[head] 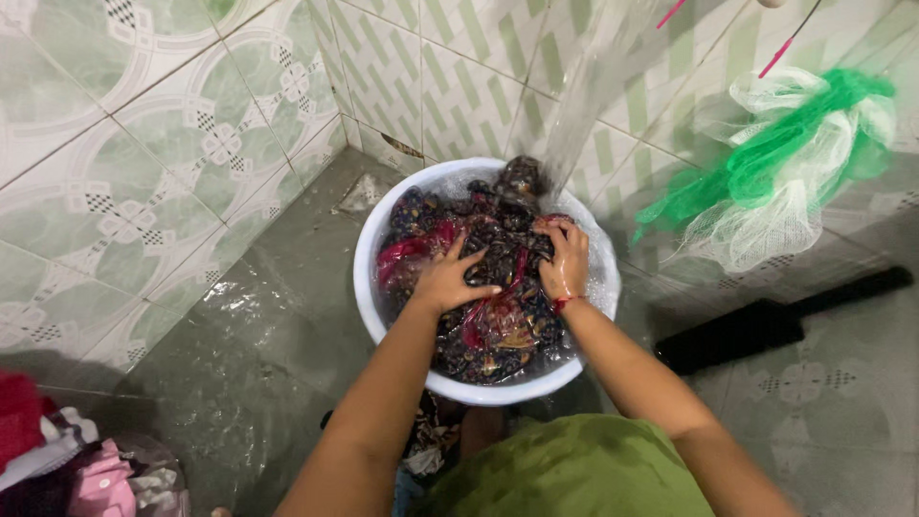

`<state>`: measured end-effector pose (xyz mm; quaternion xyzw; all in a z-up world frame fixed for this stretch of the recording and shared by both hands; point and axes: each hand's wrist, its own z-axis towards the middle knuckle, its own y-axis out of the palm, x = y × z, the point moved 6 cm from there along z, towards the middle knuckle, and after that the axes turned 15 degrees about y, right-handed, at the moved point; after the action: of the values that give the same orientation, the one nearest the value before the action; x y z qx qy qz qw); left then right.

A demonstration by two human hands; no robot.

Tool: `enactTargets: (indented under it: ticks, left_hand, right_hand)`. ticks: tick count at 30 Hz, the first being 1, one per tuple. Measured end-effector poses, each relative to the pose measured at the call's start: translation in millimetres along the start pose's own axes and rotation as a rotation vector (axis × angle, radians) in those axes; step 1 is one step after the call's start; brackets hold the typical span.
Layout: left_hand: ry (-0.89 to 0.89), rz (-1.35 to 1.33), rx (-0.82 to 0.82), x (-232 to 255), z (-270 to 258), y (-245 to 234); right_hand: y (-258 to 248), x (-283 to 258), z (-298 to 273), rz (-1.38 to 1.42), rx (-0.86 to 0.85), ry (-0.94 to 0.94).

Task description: The person washes clothes by hand in a bucket under a running tap, scrubbing and rinsing different pieces of fabric before placing them in a pile.

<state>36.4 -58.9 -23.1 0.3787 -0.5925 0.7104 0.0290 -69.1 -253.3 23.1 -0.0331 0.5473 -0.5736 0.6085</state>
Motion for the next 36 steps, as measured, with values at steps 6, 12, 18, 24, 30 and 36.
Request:
enactTargets:
  ticks: [6, 12, 18, 24, 30, 36]
  left_hand:
    - [0.061, 0.026, 0.205, 7.7, -8.4, -11.3]
    - [0.395, 0.507, 0.719, 66.7, -26.9, -52.9]
    - [0.435, 0.304, 0.460, 82.5, 12.8, -16.9]
    - [0.242, -0.081, 0.679, 56.0, 2.0, -28.5]
    - [-0.042, -0.812, 0.832, 7.2, -49.6, -46.5]
    - [0.189, 0.058, 0.881, 13.3, -109.3, -82.8]
  right_hand:
    - [-5.8, -16.8, -2.9, 0.083, -0.050, -0.127]
    - [-11.1, -21.4, -3.9, 0.142, -0.052, -0.111]
    - [-12.7, -19.1, -4.0, 0.197, -0.039, -0.152]
    - [-12.6, -11.9, -0.8, 0.128, -0.002, -0.091]
    - [5.5, -18.8, -3.1, 0.081, -0.162, -0.128]
    - [13.6, -31.1, -13.7, 0.075, -0.383, -0.335]
